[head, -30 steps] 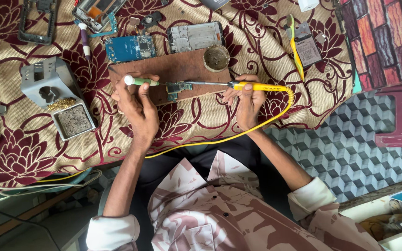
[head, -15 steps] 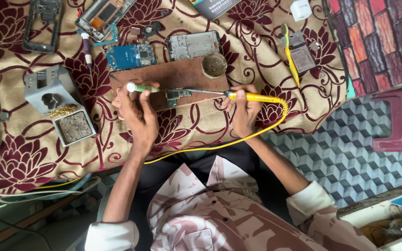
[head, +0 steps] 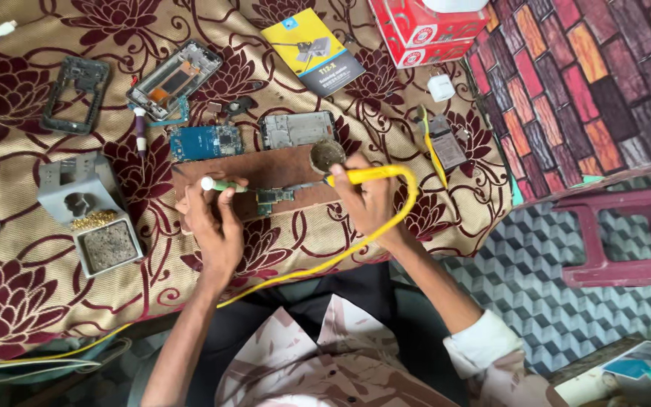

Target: The person uses a soldering iron and a small tube to apply flux or solder to a circuit board. They repeatedly touch the iron to various points on the board while holding the tube in the other hand.

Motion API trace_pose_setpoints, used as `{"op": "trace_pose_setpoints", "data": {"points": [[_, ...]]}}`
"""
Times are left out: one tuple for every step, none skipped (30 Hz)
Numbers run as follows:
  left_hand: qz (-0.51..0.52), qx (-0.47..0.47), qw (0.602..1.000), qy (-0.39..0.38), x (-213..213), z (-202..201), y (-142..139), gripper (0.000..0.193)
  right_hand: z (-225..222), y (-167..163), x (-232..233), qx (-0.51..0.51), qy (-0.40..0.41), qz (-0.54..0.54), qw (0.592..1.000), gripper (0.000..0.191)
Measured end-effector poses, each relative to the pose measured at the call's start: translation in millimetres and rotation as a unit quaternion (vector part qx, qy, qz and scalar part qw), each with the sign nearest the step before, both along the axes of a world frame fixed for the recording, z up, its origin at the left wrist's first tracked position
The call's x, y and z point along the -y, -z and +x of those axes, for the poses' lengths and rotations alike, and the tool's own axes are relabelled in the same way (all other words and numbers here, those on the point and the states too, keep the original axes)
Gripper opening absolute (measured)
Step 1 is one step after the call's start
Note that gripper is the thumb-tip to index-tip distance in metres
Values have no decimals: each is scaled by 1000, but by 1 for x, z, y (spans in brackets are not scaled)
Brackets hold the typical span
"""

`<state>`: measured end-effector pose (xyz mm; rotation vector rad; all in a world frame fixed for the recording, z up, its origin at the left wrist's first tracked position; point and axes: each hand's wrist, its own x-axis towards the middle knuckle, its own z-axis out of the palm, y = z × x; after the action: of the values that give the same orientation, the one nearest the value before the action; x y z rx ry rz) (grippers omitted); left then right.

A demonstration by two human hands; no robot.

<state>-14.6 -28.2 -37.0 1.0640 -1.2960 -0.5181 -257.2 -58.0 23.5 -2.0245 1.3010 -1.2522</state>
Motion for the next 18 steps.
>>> {"op": "trace_pose_setpoints", "data": {"points": [[-4, 22, 1000, -19, 0, 0, 1, 14, 2, -9, 4, -43, -5, -40, 998, 23], [-3, 44, 998, -38, 0, 0, 2, 13, 5, -17, 7, -87, -12, -76, 993, 23], [0, 65, 996, -59, -2, 0, 4, 11, 8, -23, 9, -131, -22, -109, 985, 23], [7, 50, 997, -54, 0, 0, 5, 13, 13, -29, 14, -114, -37, -83, 989, 25], [12, 35, 998, -51, 1, 1, 6, 14, 18, -34, 19, -95, -52, -57, 992, 27], [20, 21, 998, -49, 0, 2, 7, 15, 23, -36, 22, -76, -69, -28, 994, 29], [26, 1, 999, -35, 0, 2, 8, 14, 28, -39, 26, -99, -78, -63, 990, 29], [30, -18, 999, -16, 0, 3, 9, 14, 30, -43, 30, -122, -83, -97, 984, 29], [37, -35, 999, 7, -1, 3, 9, 14, 32, -45, 31, -141, -84, -129, 978, 29], [48, 6, 999, -17, -3, 2, 9, 14, 35, -47, 31, -146, -82, -95, 981, 28], [54, 48, 996, -43, -5, 1, 9, 13, 38, -49, 33, -149, -81, -65, 983, 28], [53, 91, 992, -71, -3, 1, 8, 13, 41, -53, 37, -151, -82, -42, 984, 28], [39, 110, 989, -96, -1, 1, 6, 16, 44, -57, 39, -188, -80, -130, 970, 20], [22, 129, 984, -120, -1, -1, 4, 19, 47, -60, 36, -223, -74, -218, 947, 15], [4, 147, 979, -144, 1, -1, 2, 22, 50, -63, 35, -256, -66, -303, 915, 13], [19, 104, 989, -104, 2, 1, 0, 21, 52, -68, 34, -227, -75, -221, 945, 15], [38, 61, 996, -61, 2, 1, -2, 20, 54, -71, 30, -195, -88, -134, 968, 17], [31, 71, 995, -65, 3, 2, -3, 19, 57, -74, 28, -159, -103, -44, 981, 20]]}}
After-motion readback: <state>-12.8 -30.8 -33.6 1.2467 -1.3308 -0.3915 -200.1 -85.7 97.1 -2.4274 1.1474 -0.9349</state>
